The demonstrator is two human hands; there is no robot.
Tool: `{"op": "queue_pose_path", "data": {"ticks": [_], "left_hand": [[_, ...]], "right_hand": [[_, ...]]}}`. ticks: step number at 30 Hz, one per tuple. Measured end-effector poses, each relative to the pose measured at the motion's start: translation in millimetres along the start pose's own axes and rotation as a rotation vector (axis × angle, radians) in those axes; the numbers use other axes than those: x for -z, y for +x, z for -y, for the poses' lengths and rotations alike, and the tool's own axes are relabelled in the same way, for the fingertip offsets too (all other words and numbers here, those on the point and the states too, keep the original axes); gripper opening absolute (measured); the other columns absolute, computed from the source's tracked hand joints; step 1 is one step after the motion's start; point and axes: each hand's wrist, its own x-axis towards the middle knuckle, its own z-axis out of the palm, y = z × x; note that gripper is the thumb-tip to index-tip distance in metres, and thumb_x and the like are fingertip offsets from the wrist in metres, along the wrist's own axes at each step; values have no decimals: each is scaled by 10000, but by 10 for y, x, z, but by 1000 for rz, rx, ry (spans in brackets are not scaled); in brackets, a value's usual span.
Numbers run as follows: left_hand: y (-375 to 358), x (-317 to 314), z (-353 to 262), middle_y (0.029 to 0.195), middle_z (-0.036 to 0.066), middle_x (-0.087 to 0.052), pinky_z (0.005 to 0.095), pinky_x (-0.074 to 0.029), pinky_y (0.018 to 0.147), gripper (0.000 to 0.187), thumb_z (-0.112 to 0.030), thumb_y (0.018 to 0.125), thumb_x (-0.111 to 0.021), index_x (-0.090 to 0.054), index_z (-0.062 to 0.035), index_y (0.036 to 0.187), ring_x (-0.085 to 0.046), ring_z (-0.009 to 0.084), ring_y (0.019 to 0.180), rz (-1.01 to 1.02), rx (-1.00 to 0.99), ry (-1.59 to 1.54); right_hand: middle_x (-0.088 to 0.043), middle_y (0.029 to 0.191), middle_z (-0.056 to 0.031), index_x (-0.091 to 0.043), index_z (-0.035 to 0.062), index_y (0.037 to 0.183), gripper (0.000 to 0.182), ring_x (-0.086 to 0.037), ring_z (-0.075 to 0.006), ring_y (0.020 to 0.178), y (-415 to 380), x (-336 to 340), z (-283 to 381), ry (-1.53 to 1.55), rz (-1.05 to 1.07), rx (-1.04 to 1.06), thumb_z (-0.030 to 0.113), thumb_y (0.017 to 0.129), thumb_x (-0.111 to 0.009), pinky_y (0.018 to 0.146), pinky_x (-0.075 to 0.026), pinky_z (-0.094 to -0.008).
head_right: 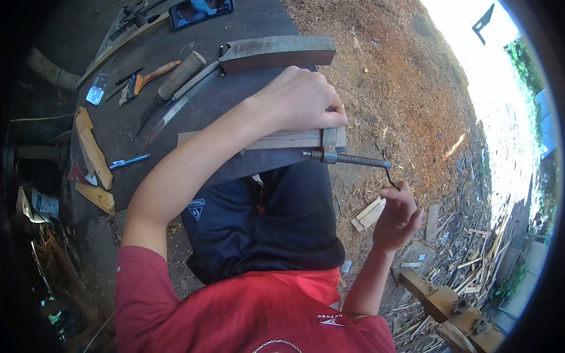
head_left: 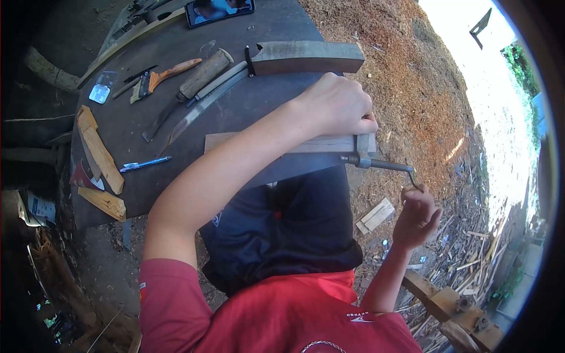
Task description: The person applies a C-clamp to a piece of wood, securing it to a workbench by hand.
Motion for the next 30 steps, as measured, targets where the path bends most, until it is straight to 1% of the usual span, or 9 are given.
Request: {"op": "queue_pose_path", "data": {"ticks": [2, 5, 9, 12, 15, 18, 24, 27, 30], "left_hand": [[-1, -12, 7, 728, 110, -730, 399, -558, 666, 307, -406, 853, -641, -829, -164, 863, -714, 280, 708, -20, -9, -18], [7, -42, 18, 725, 107, -729, 399, -557, 661, 308, -407, 856, -636, -829, -166, 863, -716, 280, 712, -37, -26, 5], [8, -21, 12, 721, 104, -729, 399, -556, 647, 312, -413, 854, -631, -829, -171, 864, -718, 281, 712, -17, -9, 34], [-2, -7, 16, 720, 105, -728, 395, -555, 638, 313, -415, 852, -631, -829, -172, 865, -718, 281, 704, -25, -15, 29], [4, -29, 25, 718, 105, -728, 394, -556, 638, 313, -412, 853, -630, -829, -171, 865, -718, 281, 698, -24, -15, 37], [14, -25, 32, 720, 106, -729, 396, -557, 639, 316, -412, 861, -623, -828, -171, 858, -718, 283, 700, -4, -10, 38], [22, -44, 24, 723, 99, -731, 394, -556, 641, 313, -407, 860, -624, -824, -166, 851, -718, 275, 703, -9, -16, 55], [20, -33, 17, 713, 90, -729, 392, -554, 635, 306, -403, 856, -628, -825, -169, 845, -718, 267, 703, -17, -15, 39], [11, -34, 27, 706, 88, -728, 392, -549, 623, 298, -396, 854, -624, -825, -176, 836, -716, 264, 693, -32, -28, -12]], "right_hand": [[-668, 937, -101, -700, 10, 1073, 713, -572, -213, 911, 234, 12, 49, 7, -25, 15, 553, 1074, -237, 1058, -369, -425], [-613, 874, -44, -701, 24, 1139, 700, -529, -171, 848, 617, -192, 12, -116, -98, -25, 563, 1081, -257, 944, -399, -369], [-434, 768, 28, -685, 32, 1215, 668, -421, -125, 765, 664, -365, -281, -243, -86, -179, 552, 1083, -287, 790, -359, -309], [-506, 791, -2, -672, 20, 1171, 647, -459, -134, 794, 411, -257, -551, -70, -108, -316, 540, 1078, -300, 822, -387, -338], [-601, 864, -58, -665, 14, 1132, 650, -505, -166, 840, 31, -62, -715, 0, -193, -322, 534, 1078, -279, 845, -402, -369], [-660, 950, -115, -662, 3, 1105, 664, -537, -206, 875, -253, -52, -492, 92, -135, -161, 522, 1080, -248, 858, -408, -386], [-482, 756, -40, -694, -23, 1082, 728, -470, -201, 781, 297, -106, -11, 119, -1, 14, 545, 1078, -239, 790, -372, -358], [-377, 713, 7, -709, -16, 1084, 740, -422, -166, 736, 648, -211, -76, -88, -45, -41, 565, 1077, -250, 747, -341, -328], [-392, 708, 26, -712, -12, 1090, 737, -409, -133, 716, 643, -388, -268, -213, -84, -169, 575, 1074, -266, 721, -325, -310]]}}
